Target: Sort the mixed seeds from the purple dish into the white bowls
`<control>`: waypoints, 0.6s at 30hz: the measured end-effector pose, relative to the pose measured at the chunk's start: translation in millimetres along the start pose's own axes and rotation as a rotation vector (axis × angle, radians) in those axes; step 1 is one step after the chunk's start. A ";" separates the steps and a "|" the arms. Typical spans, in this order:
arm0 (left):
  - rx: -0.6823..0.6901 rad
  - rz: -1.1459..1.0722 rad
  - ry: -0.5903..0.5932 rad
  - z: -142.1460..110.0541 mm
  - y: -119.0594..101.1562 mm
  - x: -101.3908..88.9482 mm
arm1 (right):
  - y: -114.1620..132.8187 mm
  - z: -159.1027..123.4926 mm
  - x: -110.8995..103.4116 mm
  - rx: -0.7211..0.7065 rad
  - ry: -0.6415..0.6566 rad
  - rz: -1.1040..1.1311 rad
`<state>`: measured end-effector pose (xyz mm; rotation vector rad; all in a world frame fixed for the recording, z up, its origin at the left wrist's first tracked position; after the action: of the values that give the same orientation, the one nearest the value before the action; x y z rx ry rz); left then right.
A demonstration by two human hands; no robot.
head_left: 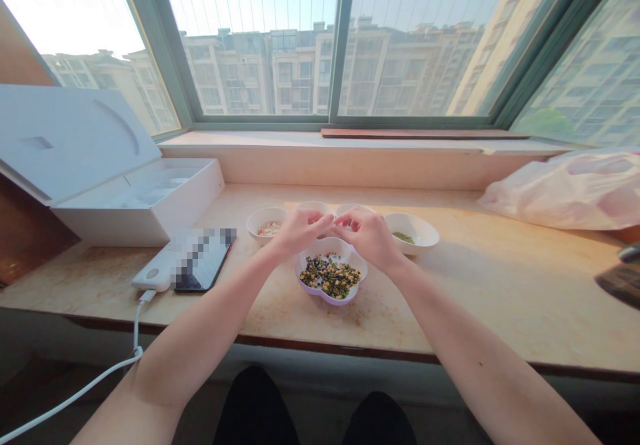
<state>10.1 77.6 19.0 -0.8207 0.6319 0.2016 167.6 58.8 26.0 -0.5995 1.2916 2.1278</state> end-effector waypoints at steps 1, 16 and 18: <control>-0.009 -0.054 0.026 -0.8 0.1 4.1 | -0.7 0.4 -1.4 -0.008 -0.027 -0.006; -0.034 -0.007 -0.042 -1.2 4.7 2.9 | 4.4 -5.0 5.2 0.048 0.190 -0.079; 0.005 0.243 -0.065 1.1 5.5 -6.5 | 8.3 -11.3 10.2 0.043 0.348 -0.148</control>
<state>3.2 82.6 20.0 -0.7288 0.6699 0.4454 155.4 48.1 20.0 -1.0494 1.4203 1.9261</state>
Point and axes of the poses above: each hand's wrist, its own z-axis towards the middle knuckle, its own x-axis out of the palm, y = z × x, the point moved 6 cm from there along z, towards the middle knuckle, and after that the axes turned 13 degrees about x, right-handed, at the moved point
